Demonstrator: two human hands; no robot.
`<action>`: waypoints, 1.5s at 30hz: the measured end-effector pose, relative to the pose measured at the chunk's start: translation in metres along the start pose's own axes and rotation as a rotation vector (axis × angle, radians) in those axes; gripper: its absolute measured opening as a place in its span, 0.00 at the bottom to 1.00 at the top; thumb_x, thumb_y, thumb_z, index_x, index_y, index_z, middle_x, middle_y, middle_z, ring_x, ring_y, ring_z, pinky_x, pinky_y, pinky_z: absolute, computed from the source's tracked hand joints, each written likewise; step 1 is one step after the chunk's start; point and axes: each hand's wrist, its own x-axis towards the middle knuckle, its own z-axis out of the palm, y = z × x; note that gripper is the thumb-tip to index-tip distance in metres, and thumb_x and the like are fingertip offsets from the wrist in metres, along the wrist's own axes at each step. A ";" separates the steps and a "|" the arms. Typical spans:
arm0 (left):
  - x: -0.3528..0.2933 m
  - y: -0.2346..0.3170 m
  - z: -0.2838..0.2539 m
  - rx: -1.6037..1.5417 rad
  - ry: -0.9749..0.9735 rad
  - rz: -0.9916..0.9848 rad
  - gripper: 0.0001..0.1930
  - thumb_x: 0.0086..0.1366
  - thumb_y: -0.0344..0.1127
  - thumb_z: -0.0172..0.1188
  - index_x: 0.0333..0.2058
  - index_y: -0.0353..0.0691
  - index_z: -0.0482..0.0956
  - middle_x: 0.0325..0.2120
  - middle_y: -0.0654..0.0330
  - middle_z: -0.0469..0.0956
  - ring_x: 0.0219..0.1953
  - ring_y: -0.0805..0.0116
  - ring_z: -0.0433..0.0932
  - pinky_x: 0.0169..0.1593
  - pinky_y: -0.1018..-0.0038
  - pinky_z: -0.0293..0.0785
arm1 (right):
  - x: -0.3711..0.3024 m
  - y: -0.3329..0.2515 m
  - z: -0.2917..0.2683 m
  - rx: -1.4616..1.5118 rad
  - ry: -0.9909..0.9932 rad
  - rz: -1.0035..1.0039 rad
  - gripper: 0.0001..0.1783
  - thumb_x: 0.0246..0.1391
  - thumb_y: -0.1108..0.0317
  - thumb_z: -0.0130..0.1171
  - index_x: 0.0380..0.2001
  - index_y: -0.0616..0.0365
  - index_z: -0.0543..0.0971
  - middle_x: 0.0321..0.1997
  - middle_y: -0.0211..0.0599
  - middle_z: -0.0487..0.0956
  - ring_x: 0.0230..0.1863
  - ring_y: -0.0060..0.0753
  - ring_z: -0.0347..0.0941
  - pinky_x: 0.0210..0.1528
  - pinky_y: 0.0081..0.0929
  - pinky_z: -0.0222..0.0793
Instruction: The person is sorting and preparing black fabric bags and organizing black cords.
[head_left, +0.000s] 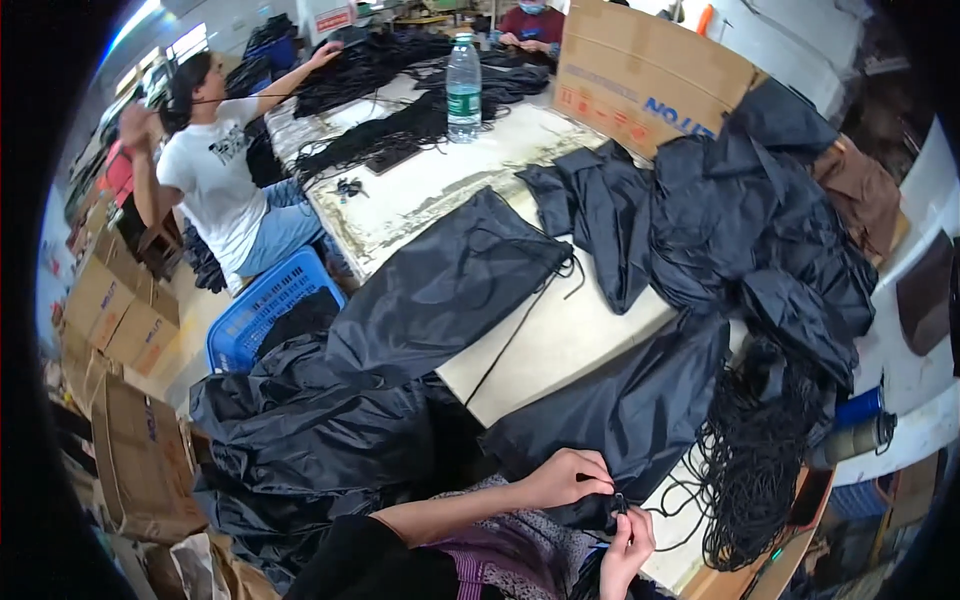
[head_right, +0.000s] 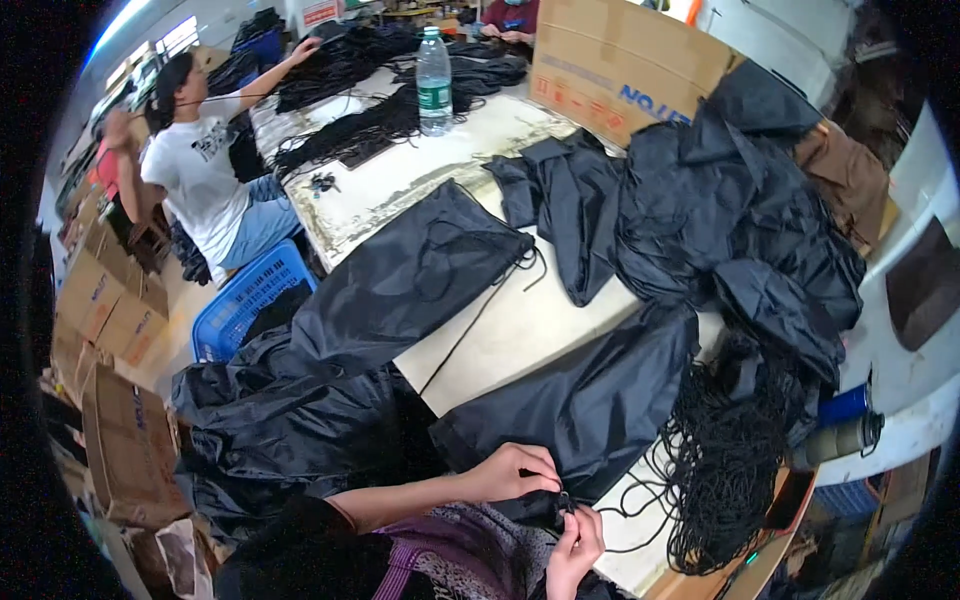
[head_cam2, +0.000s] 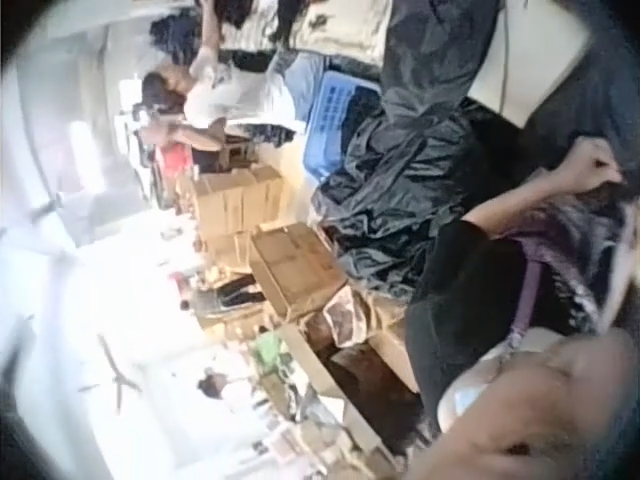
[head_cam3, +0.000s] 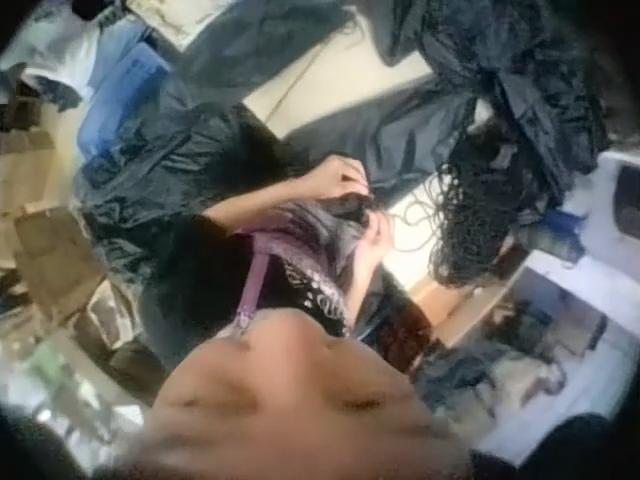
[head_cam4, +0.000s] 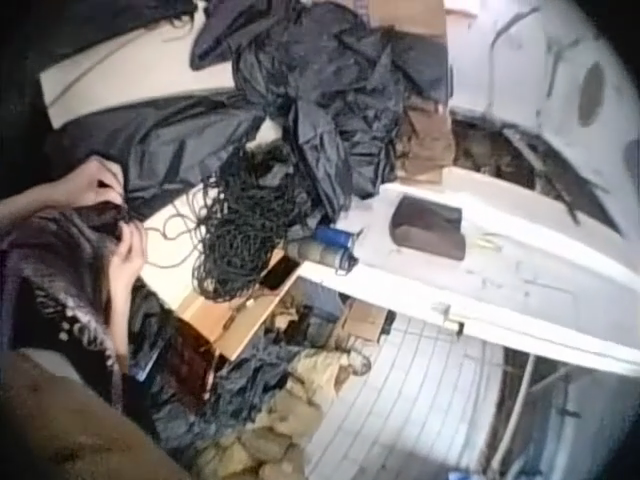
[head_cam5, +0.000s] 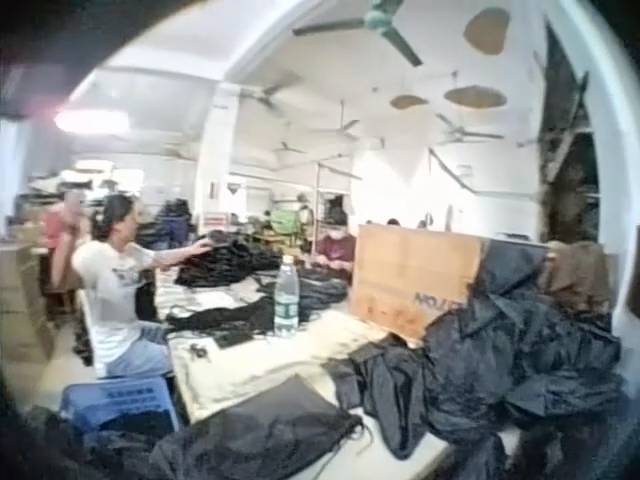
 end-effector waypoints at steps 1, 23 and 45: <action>0.000 0.000 -0.002 -0.024 -0.002 -0.026 0.05 0.52 0.27 0.61 0.28 0.33 0.80 0.26 0.56 0.77 0.31 0.66 0.76 0.36 0.76 0.70 | -0.001 -0.002 0.001 0.025 0.020 0.010 0.11 0.55 0.67 0.50 0.34 0.67 0.74 0.31 0.42 0.75 0.32 0.34 0.69 0.37 0.24 0.65; -0.001 -0.008 -0.003 -0.114 0.030 -0.046 0.07 0.50 0.29 0.63 0.27 0.32 0.79 0.24 0.56 0.75 0.27 0.65 0.74 0.33 0.76 0.69 | 0.007 -0.013 0.000 0.088 -0.020 0.155 0.12 0.54 0.69 0.50 0.36 0.70 0.74 0.36 0.48 0.76 0.38 0.43 0.71 0.44 0.29 0.65; 0.004 -0.003 -0.013 -0.230 -0.085 -0.251 0.04 0.52 0.25 0.62 0.28 0.32 0.80 0.26 0.60 0.76 0.29 0.74 0.74 0.34 0.81 0.68 | 0.013 -0.019 -0.012 -0.256 0.035 -0.079 0.04 0.46 0.79 0.55 0.28 0.66 0.75 0.25 0.42 0.76 0.22 0.36 0.73 0.25 0.26 0.67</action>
